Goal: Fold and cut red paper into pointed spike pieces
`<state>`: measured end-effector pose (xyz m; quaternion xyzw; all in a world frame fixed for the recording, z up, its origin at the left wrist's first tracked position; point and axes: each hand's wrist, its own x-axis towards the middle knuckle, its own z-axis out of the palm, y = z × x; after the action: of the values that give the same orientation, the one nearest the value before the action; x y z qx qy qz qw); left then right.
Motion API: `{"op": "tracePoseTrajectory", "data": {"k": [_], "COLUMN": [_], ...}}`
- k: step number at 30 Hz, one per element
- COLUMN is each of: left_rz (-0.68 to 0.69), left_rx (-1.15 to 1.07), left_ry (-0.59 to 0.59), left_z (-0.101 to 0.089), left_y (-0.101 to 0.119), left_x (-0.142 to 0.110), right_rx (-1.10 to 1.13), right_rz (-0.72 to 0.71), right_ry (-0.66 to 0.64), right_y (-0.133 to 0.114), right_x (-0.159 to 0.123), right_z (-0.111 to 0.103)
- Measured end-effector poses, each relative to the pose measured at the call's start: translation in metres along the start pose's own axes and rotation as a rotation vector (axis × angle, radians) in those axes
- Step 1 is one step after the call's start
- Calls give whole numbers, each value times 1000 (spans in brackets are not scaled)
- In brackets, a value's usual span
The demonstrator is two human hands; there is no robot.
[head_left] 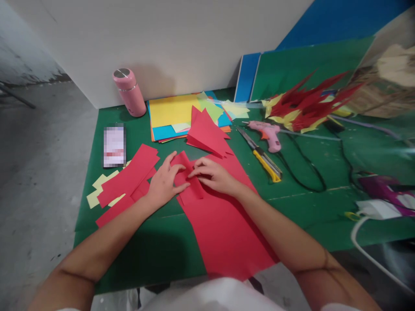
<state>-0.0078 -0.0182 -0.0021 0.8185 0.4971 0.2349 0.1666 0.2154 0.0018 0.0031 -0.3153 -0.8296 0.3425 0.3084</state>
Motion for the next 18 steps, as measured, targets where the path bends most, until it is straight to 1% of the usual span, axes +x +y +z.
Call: {"op": "tracePoseTrajectory", "data": {"k": [2,3,5,7,9,11,14,18], "left_rz": [11,23,39,23,-9,-25,-1,-7], "left_rx": [-46,-74,-110,-113,-139,-211,-330,-338], "left_ry": [22,63,186,308,371,390,342,296], "left_z": [-1,-2,-5,-8,-10,-10,-9,-8], "left_y": [0,1,1,0,-1,-4,-7,-8], "left_x": [0,1,3,5,8,10,12,12], "right_rx": [-10,-10,-20,-29,-29,-20,-13,4], "right_rz": [-32,-52,-100,-147,-171,-177,-180,-185], "right_ry": [-12,-10,23,63,69,52,14,-23], "right_y": [4,5,7,7,5,3,0,0], "right_x": [0,0,-1,-1,-2,-2,-2,-2], "right_z": [-1,-1,-2,-3,-4,-4,-4,-4]}}
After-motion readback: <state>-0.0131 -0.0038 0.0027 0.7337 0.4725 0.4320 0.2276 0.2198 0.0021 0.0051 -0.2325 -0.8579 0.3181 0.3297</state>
